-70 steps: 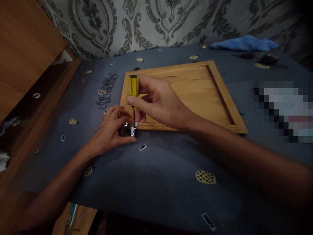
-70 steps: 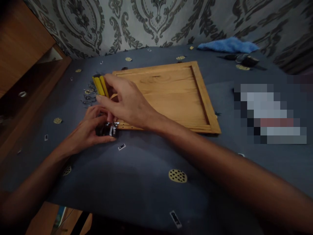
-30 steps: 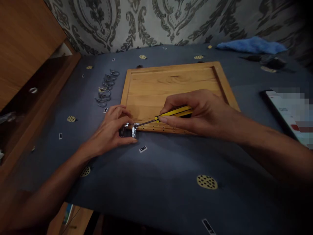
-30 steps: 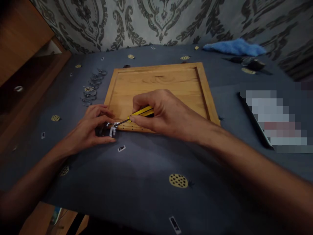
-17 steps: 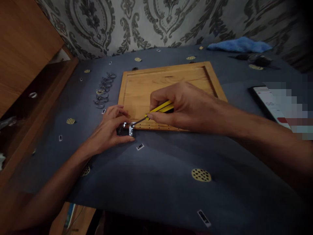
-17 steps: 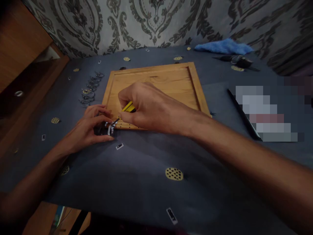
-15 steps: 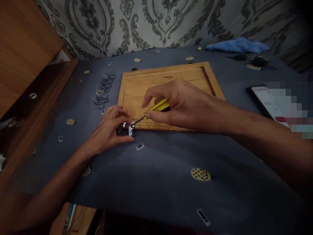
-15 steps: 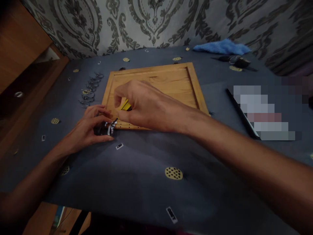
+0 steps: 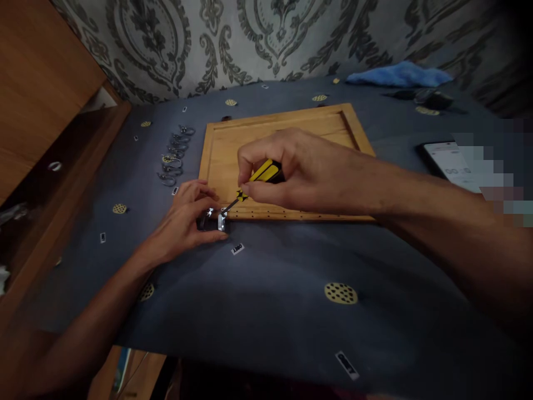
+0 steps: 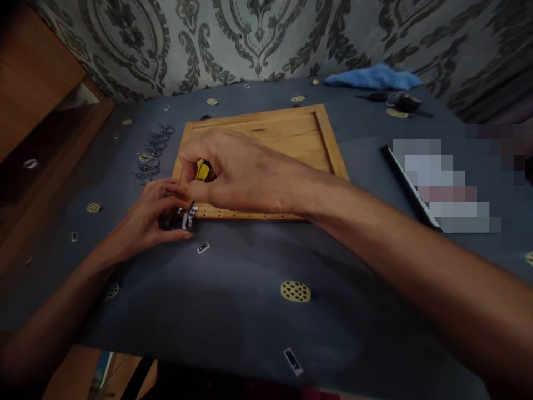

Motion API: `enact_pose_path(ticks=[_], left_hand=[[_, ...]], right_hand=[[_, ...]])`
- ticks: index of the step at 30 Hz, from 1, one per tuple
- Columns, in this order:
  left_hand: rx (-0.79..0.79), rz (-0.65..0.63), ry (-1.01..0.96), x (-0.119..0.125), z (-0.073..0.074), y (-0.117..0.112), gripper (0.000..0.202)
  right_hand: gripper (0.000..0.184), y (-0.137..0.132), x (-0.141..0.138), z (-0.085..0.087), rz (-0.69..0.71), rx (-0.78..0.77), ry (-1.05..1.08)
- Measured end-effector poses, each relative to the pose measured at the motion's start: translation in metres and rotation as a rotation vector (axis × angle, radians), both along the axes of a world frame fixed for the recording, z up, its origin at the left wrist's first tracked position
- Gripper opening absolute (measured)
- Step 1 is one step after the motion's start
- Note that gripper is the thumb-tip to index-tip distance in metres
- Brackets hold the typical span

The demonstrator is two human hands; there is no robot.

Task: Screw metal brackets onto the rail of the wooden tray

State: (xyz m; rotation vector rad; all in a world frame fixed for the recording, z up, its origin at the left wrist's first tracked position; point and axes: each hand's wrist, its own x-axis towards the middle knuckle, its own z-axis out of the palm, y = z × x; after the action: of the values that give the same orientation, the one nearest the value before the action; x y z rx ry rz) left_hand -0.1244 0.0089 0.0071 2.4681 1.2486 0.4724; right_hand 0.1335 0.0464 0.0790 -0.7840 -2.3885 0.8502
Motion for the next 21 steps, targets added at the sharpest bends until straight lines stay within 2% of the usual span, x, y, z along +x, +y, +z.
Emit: enact_pose_path(ticks=[5, 16, 21], left_hand=[[-0.01, 0.007, 0.005, 0.0, 0.001, 0.0, 0.041], [-0.032, 0.017, 0.0, 0.002, 0.004, 0.0, 0.04], [-0.028, 0.02, 0.009, 0.002, 0.004, 0.0, 0.041]], right_hand=[[0.008, -0.005, -0.001, 0.003, -0.024, -0.066, 0.0], [0.023, 0.007, -0.021, -0.013, -0.06, 0.092, -0.046], [0.024, 0.0, -0.019, -0.005, -0.169, 0.065, 0.077]])
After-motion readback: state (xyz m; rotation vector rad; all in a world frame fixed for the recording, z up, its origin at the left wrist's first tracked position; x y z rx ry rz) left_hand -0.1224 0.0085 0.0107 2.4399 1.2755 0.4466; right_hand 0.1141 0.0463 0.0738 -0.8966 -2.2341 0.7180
